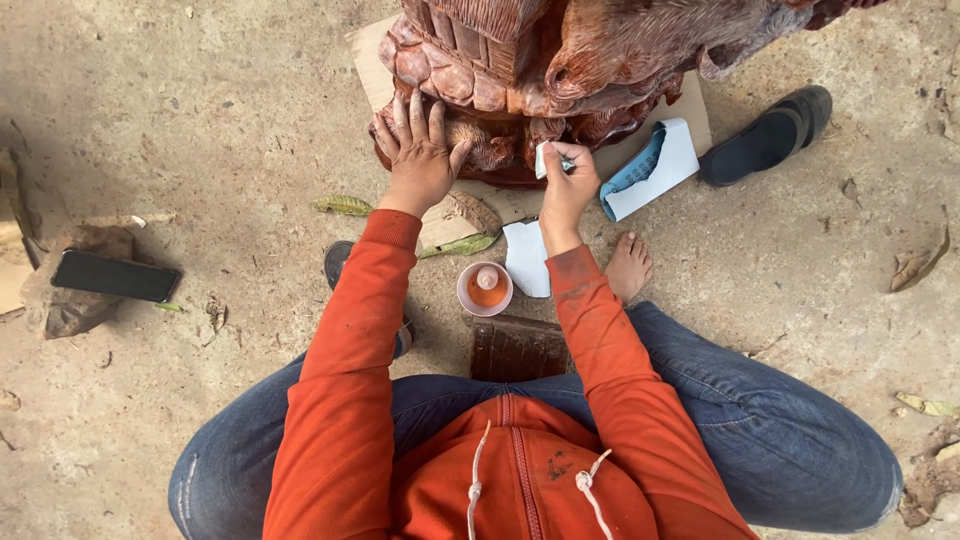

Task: A person sitting on the floor applies a liquid finish or polish to a large wooden sculpture using a small cloth.

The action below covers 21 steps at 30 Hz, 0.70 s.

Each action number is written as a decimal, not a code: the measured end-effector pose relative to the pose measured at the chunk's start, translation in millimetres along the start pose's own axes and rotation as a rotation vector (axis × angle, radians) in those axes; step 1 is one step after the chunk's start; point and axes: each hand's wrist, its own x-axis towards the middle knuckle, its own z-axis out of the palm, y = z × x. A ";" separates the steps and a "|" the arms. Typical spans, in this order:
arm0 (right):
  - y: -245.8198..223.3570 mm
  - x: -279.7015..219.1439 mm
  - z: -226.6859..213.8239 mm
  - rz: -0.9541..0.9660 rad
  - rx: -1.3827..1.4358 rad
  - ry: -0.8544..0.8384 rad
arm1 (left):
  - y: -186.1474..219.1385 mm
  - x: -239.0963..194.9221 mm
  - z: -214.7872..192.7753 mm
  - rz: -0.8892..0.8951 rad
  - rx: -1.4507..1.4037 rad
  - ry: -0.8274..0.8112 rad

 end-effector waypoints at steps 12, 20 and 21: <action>-5.7 2.4 -0.4 -0.241 -0.287 0.002 | 4.2 -2.0 -7.1 -0.012 0.022 0.046; -13.4 -4.8 -1.4 -0.363 -0.414 -0.002 | 6.9 -4.7 -10.3 -0.014 0.008 0.051; -11.9 -0.5 1.4 -0.362 -0.414 -0.003 | 6.0 -2.8 -11.9 -0.015 0.008 0.050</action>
